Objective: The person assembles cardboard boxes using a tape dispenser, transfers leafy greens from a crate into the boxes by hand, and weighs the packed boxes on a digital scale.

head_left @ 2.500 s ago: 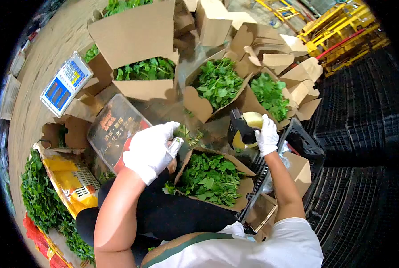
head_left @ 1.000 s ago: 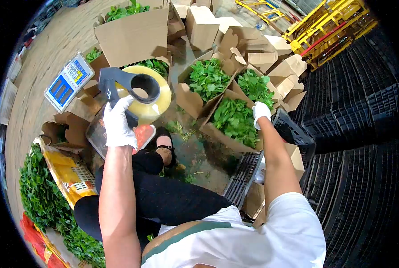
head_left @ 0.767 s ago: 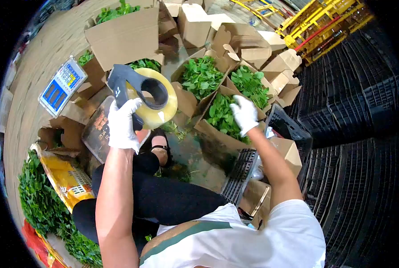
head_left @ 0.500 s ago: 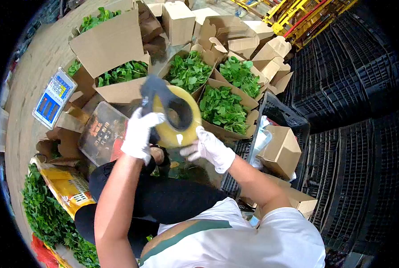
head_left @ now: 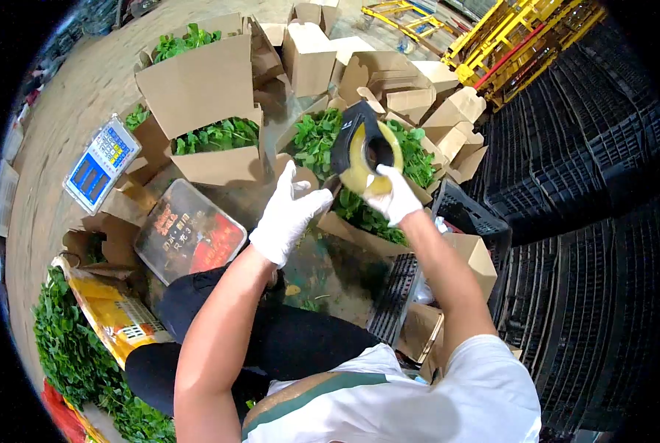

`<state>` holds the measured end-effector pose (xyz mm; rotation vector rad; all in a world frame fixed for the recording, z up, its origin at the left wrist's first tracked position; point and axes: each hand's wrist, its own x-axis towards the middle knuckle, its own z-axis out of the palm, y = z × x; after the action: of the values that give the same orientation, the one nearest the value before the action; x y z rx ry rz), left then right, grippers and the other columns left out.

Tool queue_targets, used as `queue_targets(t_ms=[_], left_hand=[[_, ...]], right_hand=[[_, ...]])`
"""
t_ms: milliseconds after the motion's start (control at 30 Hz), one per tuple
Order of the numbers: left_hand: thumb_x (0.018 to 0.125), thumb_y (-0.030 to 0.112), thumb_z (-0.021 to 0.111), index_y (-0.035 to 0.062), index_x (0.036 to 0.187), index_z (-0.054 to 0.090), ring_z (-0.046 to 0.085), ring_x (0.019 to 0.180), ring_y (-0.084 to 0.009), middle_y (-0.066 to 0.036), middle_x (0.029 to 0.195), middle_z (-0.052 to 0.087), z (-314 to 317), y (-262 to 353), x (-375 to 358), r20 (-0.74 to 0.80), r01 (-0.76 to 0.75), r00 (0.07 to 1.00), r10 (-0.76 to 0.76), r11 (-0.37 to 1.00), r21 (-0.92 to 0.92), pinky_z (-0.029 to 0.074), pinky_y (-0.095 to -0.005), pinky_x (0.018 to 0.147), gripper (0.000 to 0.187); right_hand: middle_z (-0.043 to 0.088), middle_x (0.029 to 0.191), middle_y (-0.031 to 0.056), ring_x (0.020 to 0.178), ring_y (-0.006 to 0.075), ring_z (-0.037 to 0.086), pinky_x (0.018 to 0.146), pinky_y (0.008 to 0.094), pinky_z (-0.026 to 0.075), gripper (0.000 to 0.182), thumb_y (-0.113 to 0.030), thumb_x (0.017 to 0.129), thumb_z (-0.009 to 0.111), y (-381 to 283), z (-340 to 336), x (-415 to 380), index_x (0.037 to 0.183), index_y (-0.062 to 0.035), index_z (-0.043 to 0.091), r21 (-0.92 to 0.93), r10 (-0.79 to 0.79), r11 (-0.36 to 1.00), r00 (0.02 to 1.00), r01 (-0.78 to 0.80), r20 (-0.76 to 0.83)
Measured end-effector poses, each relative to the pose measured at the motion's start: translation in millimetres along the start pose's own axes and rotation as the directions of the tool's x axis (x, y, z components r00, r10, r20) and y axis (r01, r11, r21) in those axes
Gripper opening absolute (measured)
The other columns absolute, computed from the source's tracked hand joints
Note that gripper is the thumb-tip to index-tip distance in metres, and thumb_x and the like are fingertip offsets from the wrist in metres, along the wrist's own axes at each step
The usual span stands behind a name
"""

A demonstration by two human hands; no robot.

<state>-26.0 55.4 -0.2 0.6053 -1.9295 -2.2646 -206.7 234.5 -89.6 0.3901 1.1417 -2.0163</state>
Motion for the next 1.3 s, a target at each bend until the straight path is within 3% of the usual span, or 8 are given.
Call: queue_targets(t_ms=[167,500,733,767,933,1067,1167,1300], left_hand=[[0.077,0.018,0.063,0.0021,0.133,0.019,0.051,0.089,-0.0136,-0.011,0.110,0.047,-14,-2,0,0.003,-0.051,0.999,0.052,0.994,-0.092,0.042,-0.0246,0.071,0.074],[0.078,0.019,0.060,0.0030,0.128,0.029,0.053,0.082,-0.0132,-0.009,0.104,0.051,-16,-4,0,0.041,-0.055,0.997,0.061,0.990,-0.131,0.044,-0.0244,0.068,0.061],[0.080,0.014,0.058,0.0009,0.125,0.034,0.051,0.071,-0.0095,-0.006,0.094,0.054,-25,-1,0,-0.014,-0.071,0.997,0.070,0.995,-0.076,0.042,-0.0188,0.059,0.052],[0.080,0.014,0.059,0.0006,0.125,0.034,0.050,0.070,-0.0089,-0.007,0.095,0.054,-26,-1,1,0.009,-0.069,0.998,0.070,0.993,-0.091,0.041,-0.0176,0.058,0.053],[0.080,0.015,0.058,0.0036,0.125,0.036,0.051,0.074,-0.0086,-0.005,0.098,0.053,-17,6,-8,0.031,-0.056,0.998,0.055,0.998,0.017,0.041,-0.0180,0.060,0.052],[0.080,0.014,0.057,0.0054,0.124,0.038,0.051,0.076,-0.0088,-0.004,0.099,0.053,-21,2,-8,0.030,-0.065,0.998,0.063,0.996,0.061,0.041,-0.0182,0.062,0.049],[0.079,0.012,0.058,0.0053,0.122,0.041,0.051,0.076,-0.0087,-0.004,0.098,0.053,-23,2,-11,-0.002,-0.056,0.998,0.056,0.998,0.026,0.041,-0.0181,0.062,0.046],[0.080,0.011,0.057,0.0046,0.120,0.042,0.051,0.074,-0.0088,-0.003,0.095,0.053,-32,2,-8,0.004,-0.045,0.999,0.045,0.999,0.027,0.041,-0.0182,0.061,0.044]], right_hand=[[0.053,0.101,0.0113,0.088,0.0312,0.054,0.071,0.0463,0.049,0.045,-0.028,0.071,0.065,-42,4,51,0.108,-0.0094,0.046,-0.237,-0.153,0.969,0.931,0.075,-0.331],[0.048,0.111,0.0204,0.072,0.0361,0.059,0.057,0.0391,0.053,0.067,-0.047,0.071,0.063,-36,-16,64,0.123,-0.0147,0.037,-0.379,-0.064,0.919,0.906,-0.110,-0.418],[0.062,0.074,0.0124,0.049,0.0210,0.055,0.041,0.0301,0.042,0.043,-0.041,0.070,0.065,-130,-96,-73,0.092,-0.0051,0.059,-0.897,-0.397,0.441,0.887,-0.040,-0.235],[0.061,0.071,0.0137,0.048,0.0217,0.056,0.042,0.0316,0.043,0.039,-0.039,0.070,0.065,-138,-130,-83,0.086,-0.0037,0.061,-0.959,-0.439,0.209,0.858,-0.193,-0.268],[0.061,0.079,0.0215,0.073,0.0304,0.062,0.068,0.0364,0.048,0.042,-0.037,0.065,0.065,-88,-177,-158,0.078,0.0036,0.063,-0.695,-0.614,-0.415,0.745,-0.587,-0.262],[0.047,0.119,0.0216,0.108,0.0329,0.049,0.090,0.0364,0.039,0.074,-0.036,0.058,0.075,-47,-190,-175,0.120,-0.0081,0.045,-0.796,-0.376,-0.193,0.793,-0.573,-0.480],[0.007,0.137,0.0287,0.117,0.0478,0.030,0.096,0.0445,0.032,0.102,-0.043,0.056,0.076,-3,-182,-185,0.135,-0.0209,0.015,-0.626,-0.382,-0.501,0.802,-0.597,-0.459],[0.006,0.138,0.0285,0.109,0.0399,0.045,0.092,0.0363,0.038,0.092,-0.033,0.061,0.075,-7,-190,-183,0.134,-0.0208,0.020,-0.584,-0.393,-0.586,0.827,-0.562,-0.401]])
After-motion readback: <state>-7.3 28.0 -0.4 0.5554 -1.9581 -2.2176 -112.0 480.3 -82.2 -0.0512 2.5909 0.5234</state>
